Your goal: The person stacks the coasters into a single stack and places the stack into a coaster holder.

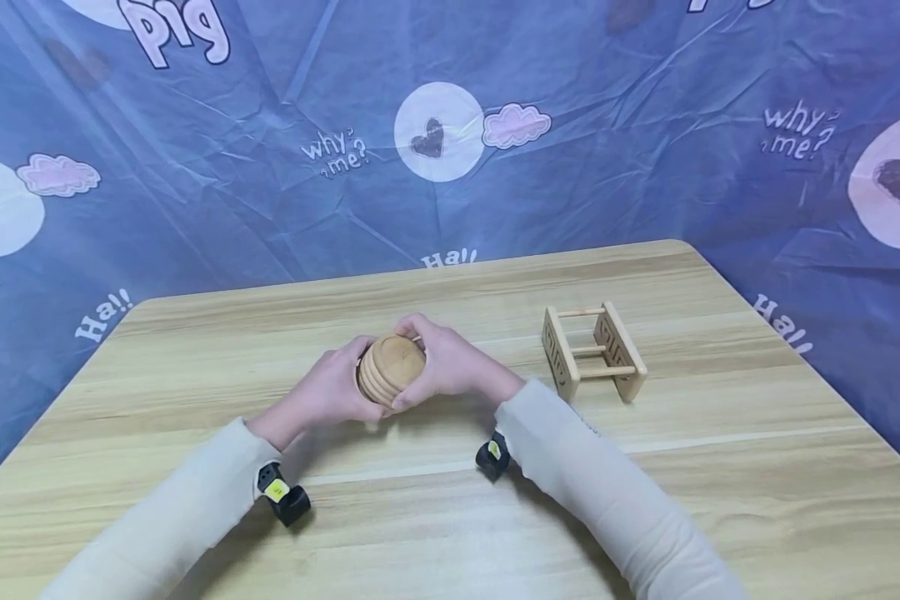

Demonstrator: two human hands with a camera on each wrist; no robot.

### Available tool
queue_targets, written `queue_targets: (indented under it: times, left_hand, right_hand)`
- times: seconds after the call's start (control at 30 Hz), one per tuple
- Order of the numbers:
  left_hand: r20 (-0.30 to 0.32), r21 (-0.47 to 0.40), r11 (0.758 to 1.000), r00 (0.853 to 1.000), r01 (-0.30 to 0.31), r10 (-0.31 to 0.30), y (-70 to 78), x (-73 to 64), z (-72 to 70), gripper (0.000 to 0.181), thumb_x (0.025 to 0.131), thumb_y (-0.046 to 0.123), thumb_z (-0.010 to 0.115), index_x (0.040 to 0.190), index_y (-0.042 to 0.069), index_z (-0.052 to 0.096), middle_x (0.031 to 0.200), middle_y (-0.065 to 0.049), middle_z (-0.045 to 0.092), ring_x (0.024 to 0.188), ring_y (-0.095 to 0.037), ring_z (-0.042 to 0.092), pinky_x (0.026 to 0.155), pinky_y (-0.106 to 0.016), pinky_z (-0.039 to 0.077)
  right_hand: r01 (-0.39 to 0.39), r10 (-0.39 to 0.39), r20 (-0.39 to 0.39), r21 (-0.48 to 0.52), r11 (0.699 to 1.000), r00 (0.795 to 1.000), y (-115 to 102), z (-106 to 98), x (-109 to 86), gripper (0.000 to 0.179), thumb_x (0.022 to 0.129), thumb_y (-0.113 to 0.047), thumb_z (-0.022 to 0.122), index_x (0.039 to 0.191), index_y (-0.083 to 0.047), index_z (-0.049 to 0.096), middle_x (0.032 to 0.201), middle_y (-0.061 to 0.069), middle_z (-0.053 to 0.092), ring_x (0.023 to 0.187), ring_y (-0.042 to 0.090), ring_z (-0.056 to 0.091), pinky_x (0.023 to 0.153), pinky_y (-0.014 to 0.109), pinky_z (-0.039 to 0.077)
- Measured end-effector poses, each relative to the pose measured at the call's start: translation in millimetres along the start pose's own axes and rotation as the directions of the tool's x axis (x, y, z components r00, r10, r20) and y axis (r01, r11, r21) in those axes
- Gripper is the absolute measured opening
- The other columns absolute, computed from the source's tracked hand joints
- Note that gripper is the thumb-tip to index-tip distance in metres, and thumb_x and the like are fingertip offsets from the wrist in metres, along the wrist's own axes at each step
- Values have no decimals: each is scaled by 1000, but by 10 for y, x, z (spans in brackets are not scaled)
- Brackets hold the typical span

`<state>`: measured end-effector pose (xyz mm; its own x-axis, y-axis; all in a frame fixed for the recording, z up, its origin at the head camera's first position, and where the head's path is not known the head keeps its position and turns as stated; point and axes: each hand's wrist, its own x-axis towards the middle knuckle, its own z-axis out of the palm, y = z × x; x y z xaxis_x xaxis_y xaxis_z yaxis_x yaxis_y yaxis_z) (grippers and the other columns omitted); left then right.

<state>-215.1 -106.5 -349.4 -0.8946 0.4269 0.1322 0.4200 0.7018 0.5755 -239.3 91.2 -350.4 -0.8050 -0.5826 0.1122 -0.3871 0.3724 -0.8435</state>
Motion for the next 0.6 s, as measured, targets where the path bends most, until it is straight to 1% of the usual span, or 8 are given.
queue_targets:
  times: [0.07,0.2,0.3,0.4,0.5,0.6]
  left_hand:
    - [20,27,999,1000,-23,23,2,3,-35,85,49,17,84,124,1,47,104,-9,62,90,-20,59,83,-33,50]
    - [56,74,996,998,-46,42,21,26,-81,85,49,19,84,124,0,47,103,-10,62,89,-21,59,83,-34,50]
    - [73,109,992,996,-65,57,40,42,-109,85,49,21,84,124,0,48,101,-9,63,88,-20,59,82,-33,51]
    - [83,134,987,993,-89,79,57,58,-133,83,49,22,83,122,0,49,98,-9,64,84,-19,60,79,-31,52]
    - [92,145,984,991,-106,93,70,72,-158,81,49,22,83,120,0,51,96,-8,64,82,-18,60,77,-30,52]
    - [109,160,980,988,-122,105,80,76,-185,80,50,22,84,119,0,52,96,-8,64,83,-18,60,78,-30,52]
  right_hand:
    - [6,-6,-2,52,999,1000,22,18,-9,82,52,-13,88,119,-12,42,121,6,51,116,24,52,98,41,43]
    - [1,0,-3,145,989,1000,64,43,-30,83,53,-10,88,121,-11,40,123,7,48,118,25,50,100,42,41]
    - [-5,7,-10,184,983,1000,83,58,-47,83,53,-8,87,121,-13,39,123,5,48,119,23,49,100,41,42]
    - [9,-6,-14,224,974,1000,95,71,-59,84,54,-4,86,122,-10,38,125,7,48,120,24,49,101,39,42]
    - [17,-15,-9,271,962,1000,117,85,-63,88,57,-1,84,129,-7,35,126,11,46,119,26,49,100,35,43]
    - [20,-28,21,319,947,999,143,98,-68,95,59,3,81,138,-5,29,130,15,42,117,30,50,97,34,46]
